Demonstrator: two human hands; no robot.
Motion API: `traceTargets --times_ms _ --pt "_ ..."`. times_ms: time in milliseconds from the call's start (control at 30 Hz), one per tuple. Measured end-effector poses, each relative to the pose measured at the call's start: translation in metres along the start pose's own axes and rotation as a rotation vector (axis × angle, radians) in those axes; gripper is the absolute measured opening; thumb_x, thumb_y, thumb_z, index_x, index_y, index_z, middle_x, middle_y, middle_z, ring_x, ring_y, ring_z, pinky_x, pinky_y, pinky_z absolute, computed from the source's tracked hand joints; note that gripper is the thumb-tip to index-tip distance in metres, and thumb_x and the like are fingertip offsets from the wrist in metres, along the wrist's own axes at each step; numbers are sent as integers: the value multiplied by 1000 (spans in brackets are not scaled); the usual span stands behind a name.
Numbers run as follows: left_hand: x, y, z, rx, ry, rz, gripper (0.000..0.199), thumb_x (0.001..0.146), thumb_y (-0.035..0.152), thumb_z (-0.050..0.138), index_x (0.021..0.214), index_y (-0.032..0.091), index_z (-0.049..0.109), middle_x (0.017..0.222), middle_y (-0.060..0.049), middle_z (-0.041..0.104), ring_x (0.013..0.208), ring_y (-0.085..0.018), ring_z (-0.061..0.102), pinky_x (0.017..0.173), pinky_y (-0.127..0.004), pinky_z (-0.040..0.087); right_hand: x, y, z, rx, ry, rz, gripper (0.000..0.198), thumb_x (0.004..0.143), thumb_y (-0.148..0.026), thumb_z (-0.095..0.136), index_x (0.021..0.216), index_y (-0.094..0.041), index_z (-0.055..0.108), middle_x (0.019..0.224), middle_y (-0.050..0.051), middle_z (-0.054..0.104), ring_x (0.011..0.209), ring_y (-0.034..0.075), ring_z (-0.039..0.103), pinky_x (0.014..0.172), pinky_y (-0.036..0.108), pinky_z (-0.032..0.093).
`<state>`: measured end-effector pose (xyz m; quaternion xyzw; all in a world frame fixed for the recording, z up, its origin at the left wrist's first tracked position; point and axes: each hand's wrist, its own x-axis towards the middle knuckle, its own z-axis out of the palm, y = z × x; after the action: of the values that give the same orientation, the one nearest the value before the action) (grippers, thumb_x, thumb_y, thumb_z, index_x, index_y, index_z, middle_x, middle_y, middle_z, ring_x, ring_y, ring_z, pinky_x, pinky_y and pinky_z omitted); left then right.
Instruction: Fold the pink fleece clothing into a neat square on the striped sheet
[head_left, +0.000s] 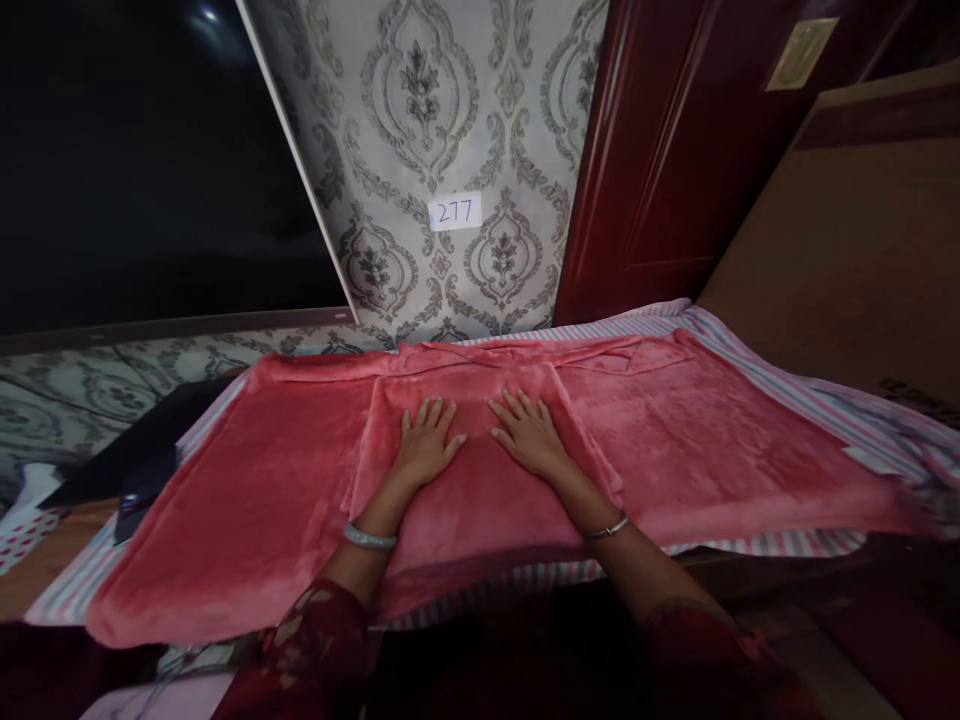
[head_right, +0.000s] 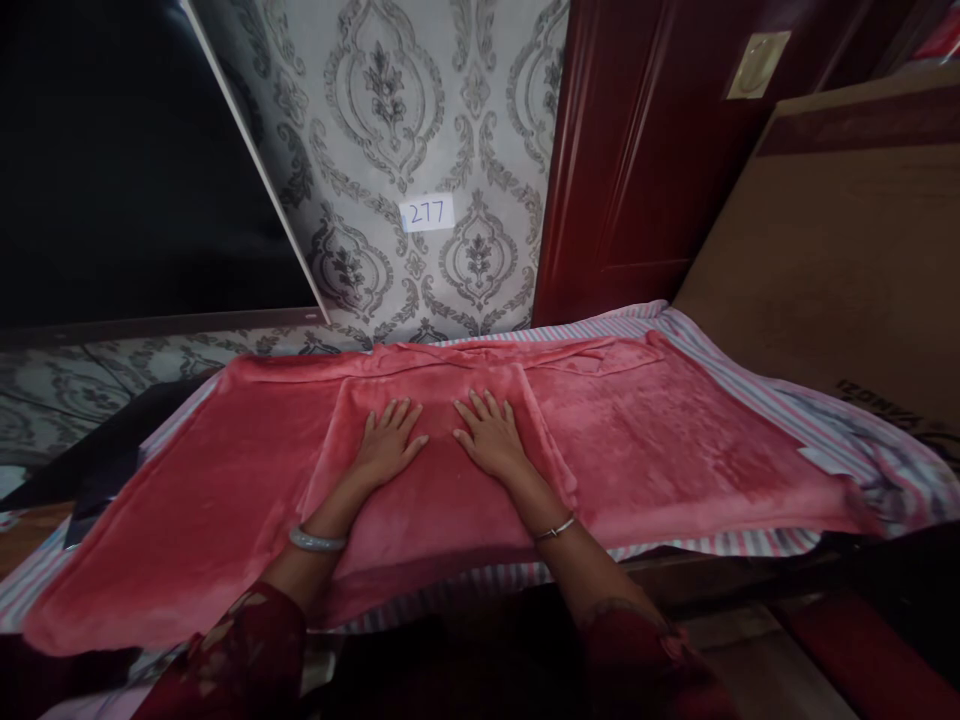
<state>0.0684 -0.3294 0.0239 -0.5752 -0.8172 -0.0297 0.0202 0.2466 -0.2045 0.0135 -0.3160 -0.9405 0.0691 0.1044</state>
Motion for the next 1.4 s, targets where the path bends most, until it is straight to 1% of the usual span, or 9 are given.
traceTargets --times_ms 100,233,433,633,833,1000,1167,1267,1400 --pt "-4 0 -1 -5 -5 -4 65 102 51 36 160 23 30 169 -11 22 157 -33 16 123 -64 15 0 0 0 8 0 -1 58 105 -50 35 159 -30 35 169 7 24 156 29 17 123 55 14" --pt "-13 -1 -1 -2 -4 10 64 102 52 33 160 23 30 170 -10 15 157 -32 12 125 -62 13 0 0 -1 14 -12 7 58 105 -49 35 159 -29 35 169 7 24 156 29 16 124 56 12" --pt "-29 -2 4 0 9 10 62 102 52 34 159 28 31 168 -7 26 157 -31 15 125 -60 16 0 0 0 16 -12 3 59 105 -50 34 159 -28 35 169 6 22 157 29 14 124 56 12" --pt "-44 1 1 -9 -18 -4 61 102 51 35 158 26 33 169 -8 23 157 -31 16 124 -60 19 0 0 2 -9 4 4 58 105 -49 34 159 -29 35 169 7 23 156 30 17 123 57 14" --pt "-64 3 3 -13 16 7 60 102 49 36 157 25 36 167 -10 28 155 -31 22 123 -59 23 -1 0 1 -29 -12 12 58 105 -49 33 160 -30 33 169 6 23 156 29 16 123 56 15" --pt "-86 1 16 -2 100 34 58 102 49 37 155 25 42 163 -10 37 152 -32 31 122 -57 28 0 2 5 -27 12 -4 58 105 -50 32 159 -30 34 168 6 25 156 30 19 123 56 15" --pt "-107 -1 31 12 253 93 57 102 46 38 154 23 43 160 -12 42 149 -33 37 119 -57 32 1 3 6 -25 18 -4 58 105 -50 33 159 -30 35 168 6 25 155 30 19 122 57 17" --pt "-118 -1 38 30 332 111 55 102 43 40 153 24 45 159 -11 44 148 -31 39 118 -55 33 1 2 6 -32 13 3 57 105 -49 34 159 -30 36 168 6 25 155 30 19 123 57 17" --pt "-130 -1 44 55 396 124 56 101 42 42 154 23 44 158 -11 47 147 -32 40 118 -53 32 0 1 4 -37 6 4 58 105 -48 36 159 -29 35 168 6 24 155 30 19 123 56 18"
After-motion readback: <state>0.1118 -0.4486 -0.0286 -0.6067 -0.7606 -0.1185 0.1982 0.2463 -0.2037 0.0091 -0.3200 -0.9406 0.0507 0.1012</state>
